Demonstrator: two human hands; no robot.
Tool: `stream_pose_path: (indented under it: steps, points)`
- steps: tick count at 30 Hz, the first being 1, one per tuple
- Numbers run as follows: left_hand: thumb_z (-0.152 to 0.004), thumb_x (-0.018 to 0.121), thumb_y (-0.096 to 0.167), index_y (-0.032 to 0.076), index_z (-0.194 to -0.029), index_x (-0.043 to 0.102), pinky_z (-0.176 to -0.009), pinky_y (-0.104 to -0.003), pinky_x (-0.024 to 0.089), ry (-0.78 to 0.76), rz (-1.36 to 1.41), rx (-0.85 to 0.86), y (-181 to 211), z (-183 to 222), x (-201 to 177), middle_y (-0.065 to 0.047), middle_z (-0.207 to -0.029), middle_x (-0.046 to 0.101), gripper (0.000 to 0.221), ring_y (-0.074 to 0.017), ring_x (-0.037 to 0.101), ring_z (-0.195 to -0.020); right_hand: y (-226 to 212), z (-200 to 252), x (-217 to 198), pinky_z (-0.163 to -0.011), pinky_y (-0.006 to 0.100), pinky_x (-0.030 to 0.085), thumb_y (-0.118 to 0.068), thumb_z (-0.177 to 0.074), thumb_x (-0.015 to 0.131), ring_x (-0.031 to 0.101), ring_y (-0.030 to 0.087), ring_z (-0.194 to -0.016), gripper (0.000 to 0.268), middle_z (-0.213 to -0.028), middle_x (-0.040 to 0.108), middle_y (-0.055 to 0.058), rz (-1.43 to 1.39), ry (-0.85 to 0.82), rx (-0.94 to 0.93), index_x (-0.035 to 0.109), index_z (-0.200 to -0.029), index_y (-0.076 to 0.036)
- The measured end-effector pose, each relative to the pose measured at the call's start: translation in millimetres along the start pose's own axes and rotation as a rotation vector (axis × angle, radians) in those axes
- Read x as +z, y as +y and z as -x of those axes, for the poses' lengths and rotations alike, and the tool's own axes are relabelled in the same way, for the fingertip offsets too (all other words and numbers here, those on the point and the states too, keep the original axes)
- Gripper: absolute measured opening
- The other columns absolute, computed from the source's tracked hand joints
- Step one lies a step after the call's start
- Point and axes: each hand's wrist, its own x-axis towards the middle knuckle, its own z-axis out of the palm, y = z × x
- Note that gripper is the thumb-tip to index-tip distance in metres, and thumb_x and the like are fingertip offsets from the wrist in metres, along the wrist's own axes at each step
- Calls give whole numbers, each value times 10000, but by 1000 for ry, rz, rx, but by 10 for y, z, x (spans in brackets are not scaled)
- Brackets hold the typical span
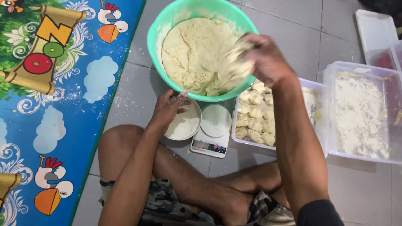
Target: The person is portioning dough by pulling small pieces from a large bowl, weighing each piece on a digital scale to ensure consistency, and then placing the shaped balls into a plastic tray.
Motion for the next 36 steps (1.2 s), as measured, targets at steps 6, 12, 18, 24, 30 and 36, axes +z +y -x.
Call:
stream_pose_path:
  steps: [6, 12, 18, 24, 30, 36]
  points:
    - [-958, 627, 375, 87, -1182, 682, -824, -345, 590, -31, -117, -51, 59, 99, 51, -64, -1107, 757, 369, -183, 749, -996, 15, 178, -496, -1039, 357, 631, -314, -874, 899, 708, 240, -1221, 528, -1336, 702, 120, -406, -281, -225, 650, -1304, -134]
    - [-892, 738, 135, -40, -1338, 616, -904, -430, 597, -376, -39, 29, -412, 113, 60, -222, -1156, 689, 494, -313, 698, -1073, 38, 647, 117, -886, 451, 661, -285, -823, 687, 737, 232, -903, 472, -1052, 700, 104, -446, -156, 118, 651, -1218, -28]
    - [-905, 750, 92, -26, -1321, 641, -956, -439, 593, -418, -43, 93, -290, 184, 116, -228, -1169, 710, 446, -290, 691, -1097, 762, 442, 102, -726, 447, 702, 168, -828, 657, 720, 256, -799, 327, -1007, 665, 175, -122, -10, 47, 668, -1113, 8]
    - [-820, 814, 4, -39, -1420, 570, -936, -511, 659, -290, 278, 195, -224, 222, 148, -175, -1252, 596, 649, -264, 592, -1164, 727, 625, 638, -766, 385, 595, 112, -690, 839, 637, 192, -865, 408, -901, 669, 117, 213, -113, -132, 739, -1066, -9]
    - [-845, 838, 0, -72, -1179, 727, -821, -412, 674, -134, 154, 264, -390, 135, 59, -259, -1093, 756, 359, -253, 712, -988, 555, 828, 800, -925, 506, 598, 60, -801, 708, 658, 316, -987, 427, -1059, 613, 199, 232, -164, -134, 682, -1220, -14]
    - [-925, 766, 42, -70, -1119, 738, -728, -431, 687, -164, 30, 323, -229, 220, 96, -264, -1003, 761, 225, -306, 691, -973, 570, 1084, 1169, -765, 668, 568, 25, -682, 863, 622, 607, -999, 880, -1281, 399, 291, 796, -3, -158, 403, -1420, -108]
